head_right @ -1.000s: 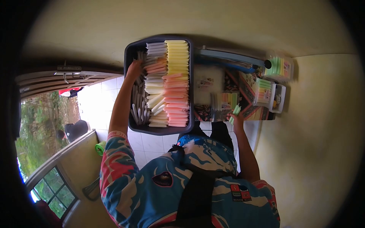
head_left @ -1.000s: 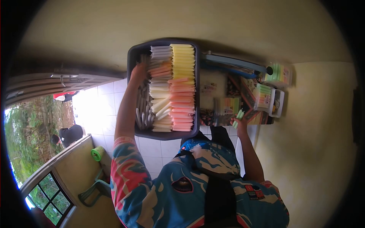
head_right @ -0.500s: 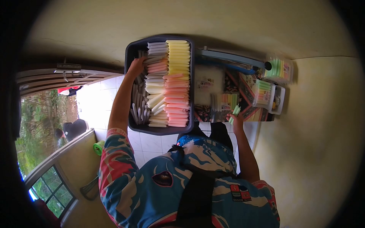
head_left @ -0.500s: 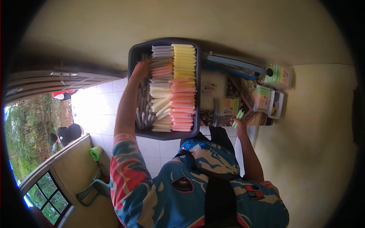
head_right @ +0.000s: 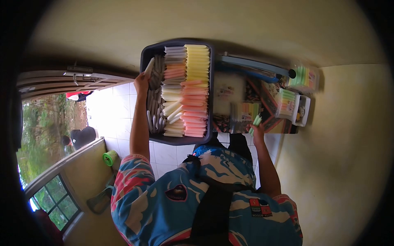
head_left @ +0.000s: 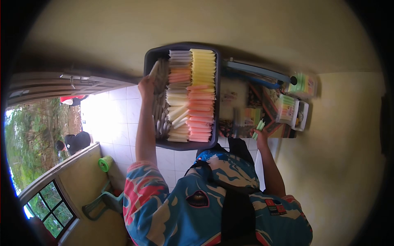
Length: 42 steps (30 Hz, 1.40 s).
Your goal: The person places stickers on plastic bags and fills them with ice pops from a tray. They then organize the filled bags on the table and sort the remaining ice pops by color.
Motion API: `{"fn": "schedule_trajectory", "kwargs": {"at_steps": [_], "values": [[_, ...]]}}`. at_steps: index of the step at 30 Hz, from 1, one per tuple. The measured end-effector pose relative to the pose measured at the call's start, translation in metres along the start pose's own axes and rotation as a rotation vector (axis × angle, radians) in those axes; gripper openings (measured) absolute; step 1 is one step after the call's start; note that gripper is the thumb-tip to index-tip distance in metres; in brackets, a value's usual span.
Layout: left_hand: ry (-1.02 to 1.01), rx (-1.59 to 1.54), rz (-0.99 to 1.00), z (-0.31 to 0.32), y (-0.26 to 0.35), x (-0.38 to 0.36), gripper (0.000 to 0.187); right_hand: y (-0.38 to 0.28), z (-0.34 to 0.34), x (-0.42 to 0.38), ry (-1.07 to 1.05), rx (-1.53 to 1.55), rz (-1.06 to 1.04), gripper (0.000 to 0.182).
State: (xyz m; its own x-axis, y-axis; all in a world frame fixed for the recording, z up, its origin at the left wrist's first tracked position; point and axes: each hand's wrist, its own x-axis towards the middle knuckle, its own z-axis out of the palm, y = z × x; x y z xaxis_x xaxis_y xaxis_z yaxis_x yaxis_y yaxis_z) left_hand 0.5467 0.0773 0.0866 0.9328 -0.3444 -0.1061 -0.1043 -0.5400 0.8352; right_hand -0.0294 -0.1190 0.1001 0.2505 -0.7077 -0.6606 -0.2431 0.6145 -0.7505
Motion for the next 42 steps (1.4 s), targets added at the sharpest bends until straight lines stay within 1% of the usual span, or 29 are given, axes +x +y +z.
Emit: {"fn": "schedule_trajectory", "kwargs": {"at_steps": [2, 3, 6, 9, 12, 14, 18, 21, 24, 27, 30, 32, 34, 36, 39, 40, 42], "values": [[0.073, -0.065, 0.006, 0.014, -0.009, 0.003, 0.033, 0.0, 0.003, 0.003, -0.019, -0.023, 0.004, 0.028], [0.072, -0.059, -0.005, 0.013, 0.016, -0.002, 0.034, -0.001, 0.005, 0.004, -0.023, -0.037, 0.005, 0.027], [0.273, 0.258, 0.324, 0.025, 0.047, 0.002, 0.041, -0.012, 0.016, 0.001, -0.052, -0.027, -0.011, 0.027], [0.291, 0.289, 0.517, 0.034, 0.064, -0.002, 0.051, -0.014, 0.021, 0.002, -0.042, 0.0, -0.028, 0.028], [-0.379, 0.311, 0.357, 0.045, 0.052, -0.005, 0.052, -0.008, 0.017, 0.007, -0.038, 0.039, -0.03, 0.029], [-0.414, 0.387, 0.427, 0.056, 0.026, -0.013, 0.05, -0.004, 0.013, 0.007, -0.045, 0.041, -0.029, 0.03], [-0.491, 0.591, 0.489, 0.056, 0.032, -0.015, 0.048, -0.003, 0.008, 0.008, -0.049, 0.023, -0.052, 0.031], [-0.522, 0.612, 0.471, 0.057, 0.042, -0.014, 0.049, -0.002, 0.012, 0.005, -0.039, 0.03, -0.042, 0.032], [-0.622, 0.641, 0.42, 0.055, 0.059, -0.013, 0.043, -0.001, 0.018, 0.003, -0.025, 0.048, -0.03, 0.031], [-0.682, 0.768, 0.545, 0.071, 0.042, 0.0, 0.044, -0.003, 0.021, 0.0, -0.032, 0.065, -0.022, 0.03], [-0.69, 0.713, 0.52, 0.079, 0.03, 0.003, 0.041, -0.005, 0.018, -0.001, -0.034, 0.061, -0.031, 0.03], [-0.699, 0.462, 0.601, 0.077, 0.022, 0.006, 0.042, -0.005, 0.013, -0.002, -0.023, 0.052, -0.031, 0.03], [-0.701, 0.185, 0.477, 0.065, 0.038, -0.003, 0.042, -0.002, 0.006, 0.001, -0.008, 0.046, -0.023, 0.03], [-0.687, -0.109, 0.152, 0.035, 0.063, -0.025, 0.043, -0.002, 0.001, 0.0, 0.01, 0.028, -0.025, 0.03], [-0.8, -1.056, -0.157, 0.019, 0.08, -0.065, 0.042, -0.001, 0.0, 0.002, 0.006, -0.017, -0.017, 0.03], [-0.827, -1.153, -0.177, 0.014, 0.097, -0.082, 0.049, -0.001, 0.001, 0.003, 0.0, -0.036, -0.014, 0.03], [-0.996, -1.324, -0.243, 0.007, 0.1, -0.103, 0.05, 0.002, 0.006, 0.006, -0.009, -0.012, -0.012, 0.029]]}}
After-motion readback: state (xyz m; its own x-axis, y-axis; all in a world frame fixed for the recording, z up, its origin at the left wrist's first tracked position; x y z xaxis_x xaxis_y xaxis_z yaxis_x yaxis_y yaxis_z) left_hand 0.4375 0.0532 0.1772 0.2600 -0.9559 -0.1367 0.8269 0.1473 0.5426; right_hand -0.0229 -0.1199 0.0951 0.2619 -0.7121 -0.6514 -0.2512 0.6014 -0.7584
